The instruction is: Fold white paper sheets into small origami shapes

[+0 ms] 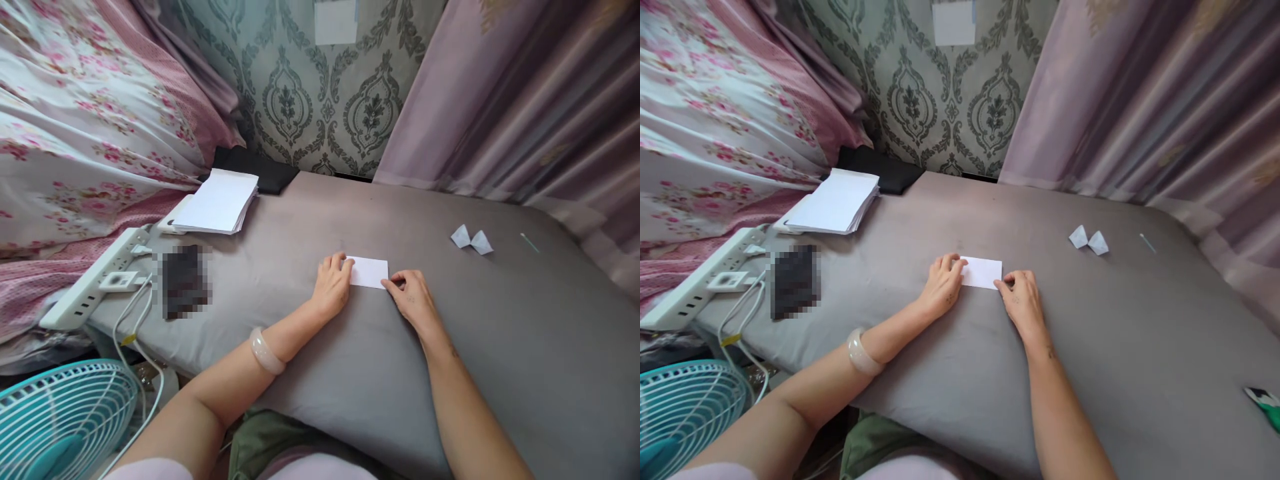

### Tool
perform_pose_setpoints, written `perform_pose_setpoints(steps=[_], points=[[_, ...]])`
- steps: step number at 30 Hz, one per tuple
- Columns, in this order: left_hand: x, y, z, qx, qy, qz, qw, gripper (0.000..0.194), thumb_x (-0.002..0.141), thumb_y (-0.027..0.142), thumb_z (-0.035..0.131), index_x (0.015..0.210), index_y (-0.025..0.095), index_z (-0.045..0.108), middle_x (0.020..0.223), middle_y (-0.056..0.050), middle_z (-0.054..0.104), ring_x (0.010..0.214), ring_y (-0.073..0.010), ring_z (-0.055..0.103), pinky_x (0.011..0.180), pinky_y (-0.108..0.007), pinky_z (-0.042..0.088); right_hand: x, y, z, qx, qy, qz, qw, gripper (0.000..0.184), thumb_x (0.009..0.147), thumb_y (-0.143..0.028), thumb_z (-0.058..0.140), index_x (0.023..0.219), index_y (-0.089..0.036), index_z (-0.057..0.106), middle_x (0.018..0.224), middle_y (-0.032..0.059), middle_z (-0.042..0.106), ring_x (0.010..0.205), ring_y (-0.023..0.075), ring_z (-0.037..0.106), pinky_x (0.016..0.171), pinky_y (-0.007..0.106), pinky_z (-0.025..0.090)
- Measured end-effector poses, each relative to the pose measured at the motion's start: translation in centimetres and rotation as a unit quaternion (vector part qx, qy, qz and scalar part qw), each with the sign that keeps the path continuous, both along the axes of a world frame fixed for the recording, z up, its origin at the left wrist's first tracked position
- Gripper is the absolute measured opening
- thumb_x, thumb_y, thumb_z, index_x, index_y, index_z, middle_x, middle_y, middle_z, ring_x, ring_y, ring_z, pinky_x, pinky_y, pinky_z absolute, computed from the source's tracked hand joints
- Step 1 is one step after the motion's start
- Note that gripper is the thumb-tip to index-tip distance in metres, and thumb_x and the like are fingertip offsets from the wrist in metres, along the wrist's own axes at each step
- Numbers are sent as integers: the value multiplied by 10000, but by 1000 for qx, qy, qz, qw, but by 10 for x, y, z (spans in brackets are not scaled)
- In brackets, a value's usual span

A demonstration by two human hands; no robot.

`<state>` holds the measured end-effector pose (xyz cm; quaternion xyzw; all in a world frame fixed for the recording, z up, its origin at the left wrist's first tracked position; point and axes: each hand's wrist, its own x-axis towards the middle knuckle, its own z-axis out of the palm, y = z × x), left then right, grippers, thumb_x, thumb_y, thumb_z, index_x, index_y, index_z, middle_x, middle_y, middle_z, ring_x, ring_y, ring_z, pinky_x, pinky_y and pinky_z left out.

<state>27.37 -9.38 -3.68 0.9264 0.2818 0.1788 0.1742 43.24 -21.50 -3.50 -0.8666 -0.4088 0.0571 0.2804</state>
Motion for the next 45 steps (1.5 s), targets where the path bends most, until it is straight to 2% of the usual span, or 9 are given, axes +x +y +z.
perform_pose_setpoints(steps=[5, 9, 13, 19, 25, 30, 33, 37, 45], points=[[2, 6, -6, 12, 5, -149, 989, 364, 879, 70, 354, 1191, 170, 512, 1332, -120, 520, 1281, -220, 436, 1073, -388, 339, -31, 10, -4, 53, -82, 146, 984, 411, 913, -190, 291, 1191, -158, 591, 1257, 152, 561, 1201, 248, 498, 1029, 429, 394], [5, 12, -17, -29, -17, -128, 991, 419, 847, 68, 405, 1252, 136, 491, 1382, -159, 491, 1280, -212, 472, 1067, -368, 377, -57, 13, -12, 0, -74, 206, 976, 561, 944, -343, 278, 1432, -76, 355, 1482, 178, 371, 1390, 256, 308, 1135, 453, 279], [5, 15, -19, -41, -38, -126, 990, 362, 873, 107, 434, 1222, 130, 530, 1362, -172, 517, 1297, -208, 465, 1093, -383, 360, -62, 11, -12, -66, -93, 215, 970, 679, 951, -448, 227, 1470, -10, 242, 1549, 191, 202, 1439, 252, 166, 1171, 434, 174], [2, 22, -20, -30, -27, -143, 989, 327, 912, 189, 446, 1224, 202, 542, 1380, -107, 523, 1329, -178, 427, 1156, -415, 255, -59, 10, -17, -78, -128, 197, 969, 698, 942, -492, 222, 1462, -31, 279, 1527, 204, 259, 1424, 276, 218, 1152, 463, 191], [0, 27, -9, -75, 18, -65, 995, 492, 832, 287, 591, 1259, 77, 470, 1448, -241, 383, 1376, -301, 337, 1115, -448, 308, -41, 4, -12, -85, -200, 145, 965, 626, 947, -422, 269, 1342, 29, 447, 1436, 274, 394, 1323, 333, 395, 1068, 460, 328], [1, 32, -3, -116, 4, -38, 992, 490, 759, 299, 665, 1182, 119, 499, 1426, -213, 410, 1330, -312, 393, 1084, -451, 342, -10, 8, -4, -46, -193, 135, 971, 373, 891, -370, 424, 1067, -144, 663, 1236, 153, 608, 1088, 297, 554, 932, 455, 439], [0, 32, -6, -135, -37, -28, 990, 444, 727, 282, 695, 1117, 152, 527, 1387, -178, 455, 1308, -295, 414, 1081, -446, 343, -5, 8, -8, -2, -161, 114, 980, 354, 862, -391, 471, 1051, -159, 661, 1216, 130, 609, 1061, 284, 548, 922, 442, 443], [-3, 30, -7, -171, -94, -12, 981, 430, 675, 237, 727, 1060, 187, 543, 1290, -128, 518, 1239, -254, 464, 1046, -430, 367, -10, 4, -10, 30, -110, 104, 988, 439, 857, -376, 478, 1244, -183, 552, 1268, 119, 567, 1124, 279, 520, 956, 446, 422], [-2, 19, 8, -186, -106, 29, 976, 115, 723, 194, 679, 820, 191, 618, 1020, -53, 574, 1036, -204, 528, 944, -361, 411, -13, 3, -2, 98, -118, 97, 983, 581, 830, -323, 537, 1378, -182, 407, 1391, 148, 432, 1274, 288, 406, 1034, 451, 357]])
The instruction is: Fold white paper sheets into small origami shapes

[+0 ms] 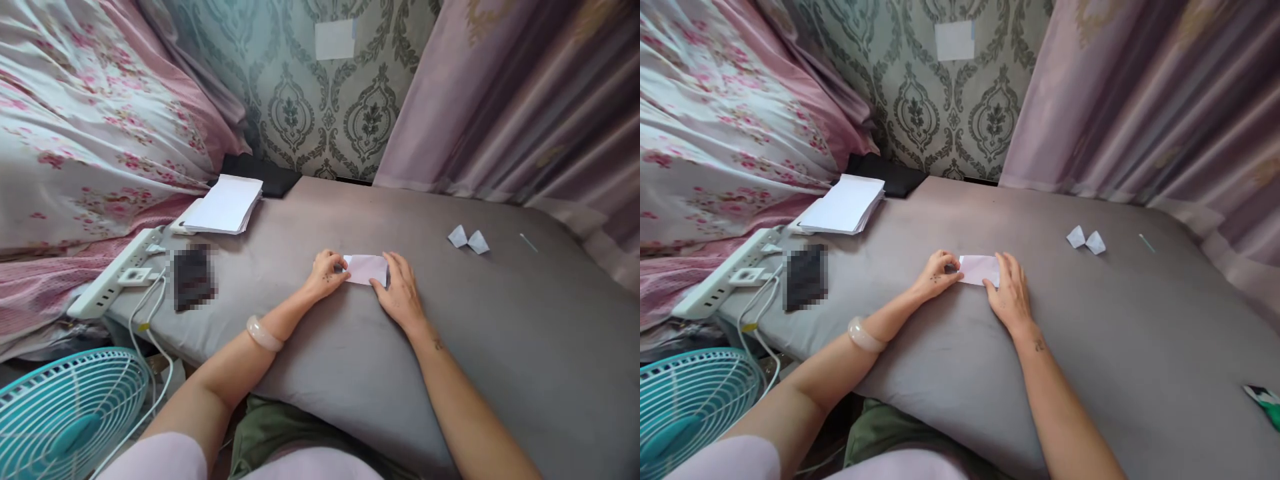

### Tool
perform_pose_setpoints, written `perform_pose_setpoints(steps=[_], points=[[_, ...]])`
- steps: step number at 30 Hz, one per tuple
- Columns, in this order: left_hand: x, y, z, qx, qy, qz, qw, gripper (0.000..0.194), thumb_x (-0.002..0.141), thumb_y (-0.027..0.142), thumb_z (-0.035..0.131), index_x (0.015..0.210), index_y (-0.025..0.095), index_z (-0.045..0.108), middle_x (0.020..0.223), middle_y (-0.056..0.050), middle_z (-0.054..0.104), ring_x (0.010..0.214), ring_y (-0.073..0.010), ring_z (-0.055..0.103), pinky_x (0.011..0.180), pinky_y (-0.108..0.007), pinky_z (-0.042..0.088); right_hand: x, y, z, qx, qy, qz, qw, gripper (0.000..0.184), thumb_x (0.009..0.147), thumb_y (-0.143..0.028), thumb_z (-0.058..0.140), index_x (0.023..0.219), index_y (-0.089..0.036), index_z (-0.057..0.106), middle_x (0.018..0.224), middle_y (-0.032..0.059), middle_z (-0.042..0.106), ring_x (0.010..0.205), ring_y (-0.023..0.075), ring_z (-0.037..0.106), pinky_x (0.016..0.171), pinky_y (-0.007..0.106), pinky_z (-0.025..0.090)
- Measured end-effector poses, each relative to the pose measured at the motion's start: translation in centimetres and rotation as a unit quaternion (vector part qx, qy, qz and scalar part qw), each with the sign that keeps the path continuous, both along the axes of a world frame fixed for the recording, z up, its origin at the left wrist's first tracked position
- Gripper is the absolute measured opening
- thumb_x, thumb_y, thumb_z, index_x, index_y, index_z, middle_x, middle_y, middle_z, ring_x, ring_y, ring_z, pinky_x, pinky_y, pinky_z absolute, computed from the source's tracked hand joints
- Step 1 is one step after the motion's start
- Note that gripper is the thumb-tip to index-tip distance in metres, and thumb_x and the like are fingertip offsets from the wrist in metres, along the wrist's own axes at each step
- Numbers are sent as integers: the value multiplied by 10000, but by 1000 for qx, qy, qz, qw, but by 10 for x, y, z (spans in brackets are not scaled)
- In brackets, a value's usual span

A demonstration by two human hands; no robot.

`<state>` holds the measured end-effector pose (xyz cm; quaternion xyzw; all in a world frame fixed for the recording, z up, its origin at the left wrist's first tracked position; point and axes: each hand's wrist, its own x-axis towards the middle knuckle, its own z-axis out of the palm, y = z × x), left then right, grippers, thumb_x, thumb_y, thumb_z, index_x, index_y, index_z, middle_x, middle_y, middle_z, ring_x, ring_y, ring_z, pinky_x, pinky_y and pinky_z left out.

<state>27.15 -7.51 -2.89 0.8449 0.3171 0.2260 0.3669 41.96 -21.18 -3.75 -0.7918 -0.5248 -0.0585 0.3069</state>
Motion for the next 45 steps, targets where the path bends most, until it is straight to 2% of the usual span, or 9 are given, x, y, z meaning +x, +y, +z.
perform_pose_setpoints(steps=[3, 9, 12, 16, 22, 26, 30, 38, 45], points=[[-3, -5, 7, 67, -32, -40, 996, 61, 795, 175, 607, 841, 213, 597, 986, -25, 633, 1010, -176, 558, 953, -340, 372, -5, -2, 9, 39, -40, -14, 998, 557, 834, -282, 546, 1373, -205, 427, 1432, 136, 391, 1290, 284, 379, 1038, 450, 329], [-16, -9, 18, 254, -50, -122, 958, 180, 921, 192, 429, 978, 234, 595, 1092, -28, 673, 1037, -156, 574, 991, -347, 289, -13, -13, 27, 51, -89, 14, 995, 294, 885, -167, 454, 1028, -278, 686, 1163, 58, 626, 1147, 228, 496, 1001, 399, 317], [-20, -5, 18, 320, -53, -87, 942, 210, 908, 213, 470, 1076, 235, 595, 1139, -54, 650, 1096, -194, 524, 974, -365, 296, -13, -16, 29, 107, -114, 43, 987, 271, 879, -133, 480, 927, -280, 702, 1038, 32, 670, 1049, 206, 548, 948, 386, 339], [-19, 1, 11, 394, -67, -16, 917, 152, 896, 216, 507, 963, 248, 640, 1085, -47, 644, 998, -208, 484, 874, -351, 346, -14, -14, 28, 198, -164, 87, 962, 261, 847, -69, 531, 942, -255, 686, 975, 23, 682, 963, 181, 563, 886, 360, 356], [-18, -2, 9, 432, 6, -41, 901, 230, 947, 188, 393, 935, 214, 621, 1035, -61, 647, 888, -188, 489, 788, -332, 348, -13, -11, 25, 131, -202, 72, 968, 272, 842, -46, 514, 960, -223, 683, 1004, 48, 679, 974, 197, 529, 885, 359, 341], [-17, -7, 11, 417, 109, -119, 895, 239, 932, 162, 372, 915, 186, 609, 994, -78, 642, 915, -215, 503, 801, -364, 337, -10, -12, 18, -5, -182, 95, 979, 286, 827, -41, 496, 959, -205, 689, 1021, 61, 665, 963, 210, 521, 857, 352, 351], [-19, -9, 12, 349, 176, -177, 903, 188, 838, 131, 441, 903, 170, 613, 935, -86, 635, 915, -234, 525, 779, -378, 353, -10, -17, 17, -120, -131, 106, 978, 269, 835, -94, 494, 990, -202, 685, 1023, 53, 663, 900, 203, 535, 784, 334, 382], [-21, -13, 15, 192, 133, -128, 964, 182, 782, 173, 528, 908, 185, 658, 1004, -77, 646, 941, -229, 552, 822, -352, 437, -7, -20, 21, -136, -22, 97, 986, 219, 907, -323, 501, 923, -226, 697, 1082, 28, 659, 941, 196, 562, 807, 330, 418], [-17, -8, 5, 81, 97, -74, 989, 148, 847, 237, 547, 814, 188, 682, 949, -70, 658, 936, -225, 567, 848, -360, 464, -10, -12, 16, -124, 64, -9, 990, 318, 937, -381, 424, 836, -220, 679, 1070, 49, 644, 973, 218, 559, 796, 341, 424]])
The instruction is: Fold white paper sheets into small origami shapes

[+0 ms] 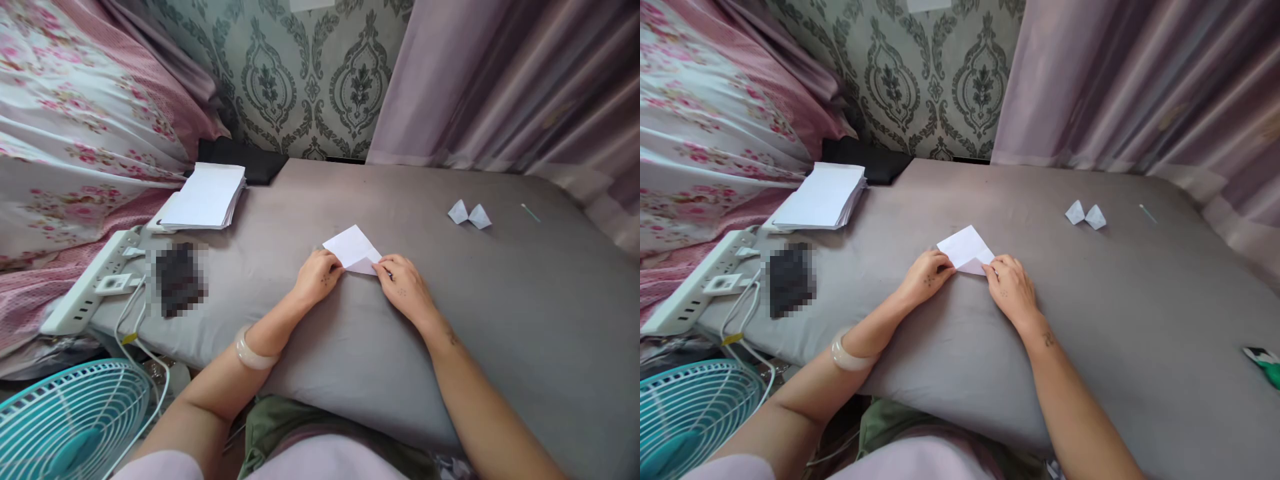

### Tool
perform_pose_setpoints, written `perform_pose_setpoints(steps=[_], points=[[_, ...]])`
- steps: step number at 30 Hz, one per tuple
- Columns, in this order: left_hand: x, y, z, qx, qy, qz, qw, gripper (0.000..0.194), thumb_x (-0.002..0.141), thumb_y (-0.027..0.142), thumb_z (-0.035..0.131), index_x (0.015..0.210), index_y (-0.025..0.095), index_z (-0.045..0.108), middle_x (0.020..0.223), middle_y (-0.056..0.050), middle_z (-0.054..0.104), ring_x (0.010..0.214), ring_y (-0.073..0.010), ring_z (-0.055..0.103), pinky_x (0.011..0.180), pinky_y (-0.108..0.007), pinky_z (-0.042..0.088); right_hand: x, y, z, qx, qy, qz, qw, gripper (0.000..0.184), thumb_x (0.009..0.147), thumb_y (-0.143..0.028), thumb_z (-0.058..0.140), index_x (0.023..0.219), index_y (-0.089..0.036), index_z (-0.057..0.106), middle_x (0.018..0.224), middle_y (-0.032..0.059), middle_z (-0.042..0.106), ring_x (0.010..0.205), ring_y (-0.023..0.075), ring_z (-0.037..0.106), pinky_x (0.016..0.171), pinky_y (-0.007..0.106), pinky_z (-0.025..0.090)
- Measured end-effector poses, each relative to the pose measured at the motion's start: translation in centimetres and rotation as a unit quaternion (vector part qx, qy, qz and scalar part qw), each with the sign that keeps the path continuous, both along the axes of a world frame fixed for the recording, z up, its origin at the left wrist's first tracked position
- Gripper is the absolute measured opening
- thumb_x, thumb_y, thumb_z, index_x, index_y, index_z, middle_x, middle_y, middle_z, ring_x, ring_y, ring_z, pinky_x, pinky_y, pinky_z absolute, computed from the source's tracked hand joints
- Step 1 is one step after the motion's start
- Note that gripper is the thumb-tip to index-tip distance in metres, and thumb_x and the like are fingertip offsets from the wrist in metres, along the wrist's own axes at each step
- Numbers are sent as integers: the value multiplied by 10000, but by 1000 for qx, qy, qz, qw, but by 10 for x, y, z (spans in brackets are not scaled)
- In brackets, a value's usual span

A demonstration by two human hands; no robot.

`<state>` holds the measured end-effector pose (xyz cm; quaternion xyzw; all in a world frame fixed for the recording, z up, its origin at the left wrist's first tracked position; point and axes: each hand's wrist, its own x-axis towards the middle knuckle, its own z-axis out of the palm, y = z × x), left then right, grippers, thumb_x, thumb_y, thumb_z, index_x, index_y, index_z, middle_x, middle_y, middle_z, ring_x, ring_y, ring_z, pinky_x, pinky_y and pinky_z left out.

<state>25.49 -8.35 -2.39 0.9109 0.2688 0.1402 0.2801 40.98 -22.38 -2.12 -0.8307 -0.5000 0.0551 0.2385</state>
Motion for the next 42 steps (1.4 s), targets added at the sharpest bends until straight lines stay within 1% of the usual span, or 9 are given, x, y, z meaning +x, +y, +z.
perform_pose_setpoints(steps=[6, 10, 14, 23, 31, 34, 37, 39, 42], points=[[6, -4, -5, -15, -3, 63, 998, 146, 833, 268, 589, 809, 160, 685, 955, -101, 636, 928, -226, 567, 873, -377, 462, -3, 8, -11, 24, -27, -50, 998, 282, 898, -359, 458, 772, -182, 638, 1013, 106, 613, 923, 229, 553, 823, 355, 421], [8, -7, -6, -15, -9, 83, 996, 138, 827, 269, 598, 802, 157, 675, 961, -101, 619, 943, -223, 558, 892, -373, 453, -3, 12, -15, 23, -38, -77, 996, 252, 867, -367, 488, 742, -181, 602, 981, 110, 583, 904, 233, 555, 803, 359, 431], [10, -9, -5, -14, 0, 100, 995, 146, 828, 277, 596, 791, 155, 665, 953, -101, 603, 949, -226, 550, 894, -372, 447, -5, 13, -14, 13, -38, -95, 995, 228, 850, -368, 501, 742, -185, 585, 984, 107, 560, 873, 236, 566, 783, 371, 442], [9, -6, -4, -38, 11, 100, 994, 139, 812, 294, 619, 788, 160, 645, 934, -89, 560, 917, -212, 540, 850, -363, 458, -3, 14, -16, 34, -42, -88, 995, 208, 822, -366, 528, 720, -193, 581, 960, 105, 529, 849, 230, 569, 785, 386, 461], [10, -2, -6, -47, 7, 96, 994, 123, 806, 290, 631, 794, 169, 614, 907, -71, 535, 905, -204, 523, 844, -351, 453, 0, 14, -14, 2, -16, -92, 996, 196, 829, -363, 541, 735, -195, 578, 989, 98, 530, 820, 218, 573, 795, 383, 459], [12, -1, -8, -58, -3, 99, 993, 94, 789, 264, 646, 798, 176, 614, 883, -61, 528, 890, -200, 519, 833, -343, 449, 1, 14, -16, 4, -6, -90, 996, 204, 833, -362, 543, 733, -188, 580, 996, 99, 523, 797, 207, 568, 805, 384, 457], [13, -2, -8, -66, -6, 102, 993, 59, 783, 231, 644, 808, 183, 620, 873, -54, 526, 884, -195, 517, 839, -341, 440, 1, 14, -16, 9, -12, -91, 996, 212, 832, -365, 549, 733, -182, 591, 995, 104, 516, 826, 218, 563, 804, 387, 452], [13, -4, -7, -48, -4, 102, 994, 51, 796, 215, 622, 841, 192, 628, 893, -59, 525, 902, -201, 509, 846, -350, 428, 0, 12, -16, 5, -24, -92, 995, 218, 832, -381, 553, 747, -186, 598, 996, 104, 515, 873, 238, 554, 804, 397, 446], [13, -7, -4, 2, 10, 76, 997, 144, 828, 191, 561, 938, 233, 645, 949, -70, 526, 945, -226, 487, 851, -385, 400, 0, 9, -16, 6, -35, -90, 995, 248, 829, -432, 554, 756, -198, 592, 988, 96, 517, 920, 256, 539, 804, 406, 439]])
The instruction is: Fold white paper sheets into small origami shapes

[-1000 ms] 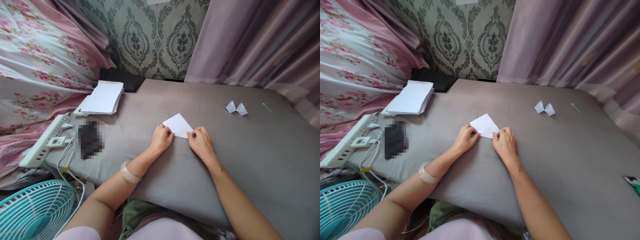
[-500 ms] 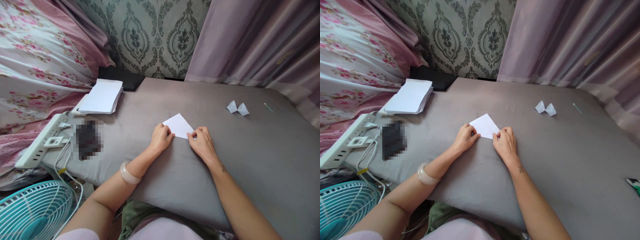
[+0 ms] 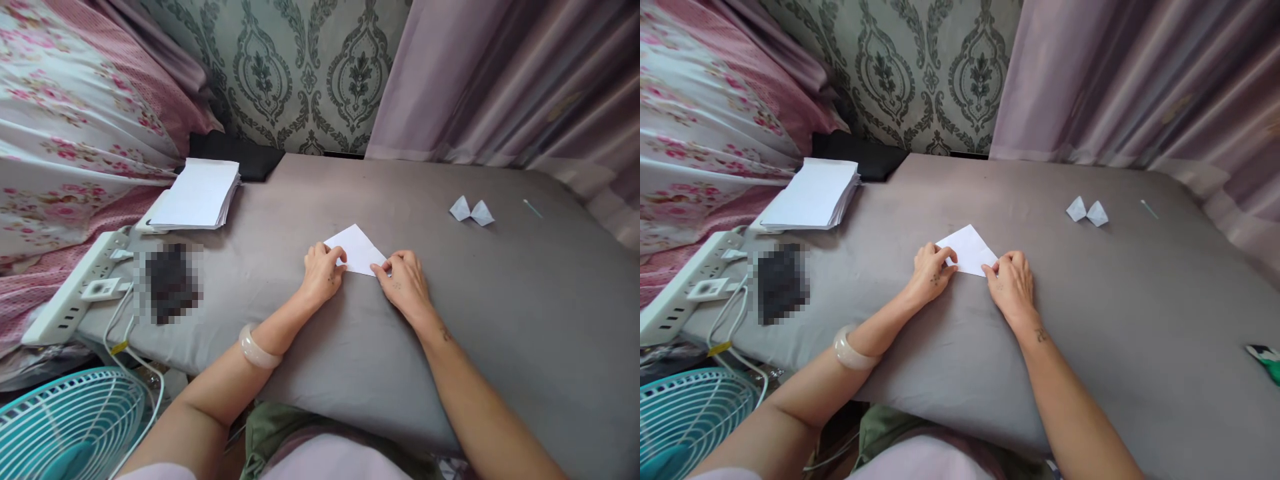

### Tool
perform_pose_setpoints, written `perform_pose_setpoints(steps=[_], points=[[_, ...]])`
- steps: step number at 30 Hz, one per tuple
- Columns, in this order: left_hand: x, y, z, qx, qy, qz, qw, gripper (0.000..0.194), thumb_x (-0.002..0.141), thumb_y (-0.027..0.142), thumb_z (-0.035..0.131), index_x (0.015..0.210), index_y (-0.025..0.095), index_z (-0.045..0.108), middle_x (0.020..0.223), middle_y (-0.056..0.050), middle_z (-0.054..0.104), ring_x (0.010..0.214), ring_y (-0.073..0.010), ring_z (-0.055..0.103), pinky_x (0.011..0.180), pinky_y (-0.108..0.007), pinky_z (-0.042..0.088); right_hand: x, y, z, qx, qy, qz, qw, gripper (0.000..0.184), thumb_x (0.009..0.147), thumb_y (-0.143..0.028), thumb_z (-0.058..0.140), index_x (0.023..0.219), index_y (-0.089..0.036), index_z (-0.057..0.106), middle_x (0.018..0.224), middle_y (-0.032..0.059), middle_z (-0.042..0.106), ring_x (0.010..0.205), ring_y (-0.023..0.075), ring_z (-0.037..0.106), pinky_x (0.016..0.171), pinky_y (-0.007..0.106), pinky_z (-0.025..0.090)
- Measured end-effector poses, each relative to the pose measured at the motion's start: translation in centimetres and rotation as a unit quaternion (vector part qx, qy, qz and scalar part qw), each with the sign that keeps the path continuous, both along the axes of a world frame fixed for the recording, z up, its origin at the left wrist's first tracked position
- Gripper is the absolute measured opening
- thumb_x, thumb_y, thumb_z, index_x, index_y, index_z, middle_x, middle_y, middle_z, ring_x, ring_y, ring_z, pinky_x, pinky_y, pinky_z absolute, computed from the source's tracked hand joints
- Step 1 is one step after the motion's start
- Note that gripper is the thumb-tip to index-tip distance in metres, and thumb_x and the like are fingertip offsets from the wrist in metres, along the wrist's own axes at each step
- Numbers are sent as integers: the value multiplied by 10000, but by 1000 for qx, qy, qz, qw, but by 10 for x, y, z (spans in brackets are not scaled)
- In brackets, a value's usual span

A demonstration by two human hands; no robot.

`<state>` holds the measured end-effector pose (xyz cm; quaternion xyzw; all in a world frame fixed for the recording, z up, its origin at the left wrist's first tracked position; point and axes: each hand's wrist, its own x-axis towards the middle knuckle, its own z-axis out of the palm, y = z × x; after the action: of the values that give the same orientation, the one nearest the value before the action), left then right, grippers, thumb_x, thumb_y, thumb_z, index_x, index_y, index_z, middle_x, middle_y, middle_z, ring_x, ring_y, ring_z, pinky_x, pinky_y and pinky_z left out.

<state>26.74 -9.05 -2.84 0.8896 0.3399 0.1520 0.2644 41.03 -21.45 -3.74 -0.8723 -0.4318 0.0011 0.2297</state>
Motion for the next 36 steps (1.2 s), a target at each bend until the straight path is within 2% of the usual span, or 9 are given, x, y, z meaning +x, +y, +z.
perform_pose_setpoints(steps=[4, 10, 14, 17, 20, 25, 31, 33, 36], points=[[0, 1, 5, -8, 36, -68, 997, 271, 870, 166, 466, 981, 300, 674, 934, -64, 553, 970, -243, 482, 859, -420, 365, 9, -6, -4, 31, 28, 13, 999, 266, 811, -467, 565, 778, -203, 583, 985, 90, 518, 925, 246, 542, 824, 402, 439], [2, 6, 7, -36, 60, -73, 995, 345, 864, 177, 460, 1059, 347, 688, 938, -64, 584, 988, -257, 501, 870, -432, 366, 22, -14, 0, 49, 96, 62, 992, 158, 800, -328, 589, 883, -195, 609, 1003, 75, 554, 878, 204, 561, 826, 359, 459], [2, 6, 5, -27, 60, -70, 995, 342, 857, 189, 467, 1053, 347, 699, 927, -62, 593, 987, -258, 511, 879, -435, 372, -10, -7, 11, 74, 13, 119, 990, 253, 901, -179, 402, 999, -183, 635, 1072, 102, 585, 1017, 220, 535, 921, 364, 426], [2, 6, 6, -18, 65, -55, 996, 319, 858, 231, 483, 1067, 341, 699, 930, -66, 596, 978, -259, 512, 874, -432, 385, -48, 1, 13, 21, -24, 192, 981, 273, 934, -220, 390, 1078, -178, 618, 1101, 122, 583, 1061, 244, 513, 924, 380, 430], [3, 5, 8, -21, 73, -37, 996, 295, 857, 269, 505, 1069, 337, 699, 939, -65, 593, 975, -250, 512, 866, -416, 396, -71, 5, 13, -13, -53, 175, 983, 318, 931, -286, 434, 1163, -120, 575, 1141, 168, 558, 1102, 283, 471, 925, 412, 429], [3, 6, 7, -34, 77, -19, 996, 277, 845, 302, 539, 1081, 346, 676, 963, -62, 579, 996, -254, 515, 885, -419, 389, -75, 3, 15, -26, -81, 129, 988, 399, 928, -344, 449, 1263, -141, 522, 1163, 167, 550, 1055, 293, 478, 870, 415, 449], [-3, 23, 4, -25, 64, 92, 993, 806, 599, 574, 741, 1279, 219, 493, 1294, -158, 425, 1207, -355, 408, 991, -471, 331, -76, 3, 19, -54, -94, 111, 988, 446, 934, -383, 428, 1268, -106, 533, 1146, 186, 563, 1037, 308, 486, 812, 412, 473], [-3, 29, 5, -44, 61, 102, 992, 707, 631, 589, 714, 1209, 220, 542, 1281, -147, 448, 1216, -344, 416, 1006, -468, 323, -76, 3, 20, -58, -95, 115, 987, 440, 937, -376, 423, 1269, -110, 534, 1151, 187, 563, 1046, 311, 485, 804, 415, 477], [-1, 35, 6, -55, 43, 128, 989, 373, 771, 472, 623, 1041, 214, 619, 1159, -110, 547, 1157, -286, 482, 980, -434, 356, -74, 3, 21, -65, -91, 121, 986, 439, 944, -359, 404, 1269, -94, 535, 1169, 191, 557, 1071, 314, 479, 831, 422, 472]])
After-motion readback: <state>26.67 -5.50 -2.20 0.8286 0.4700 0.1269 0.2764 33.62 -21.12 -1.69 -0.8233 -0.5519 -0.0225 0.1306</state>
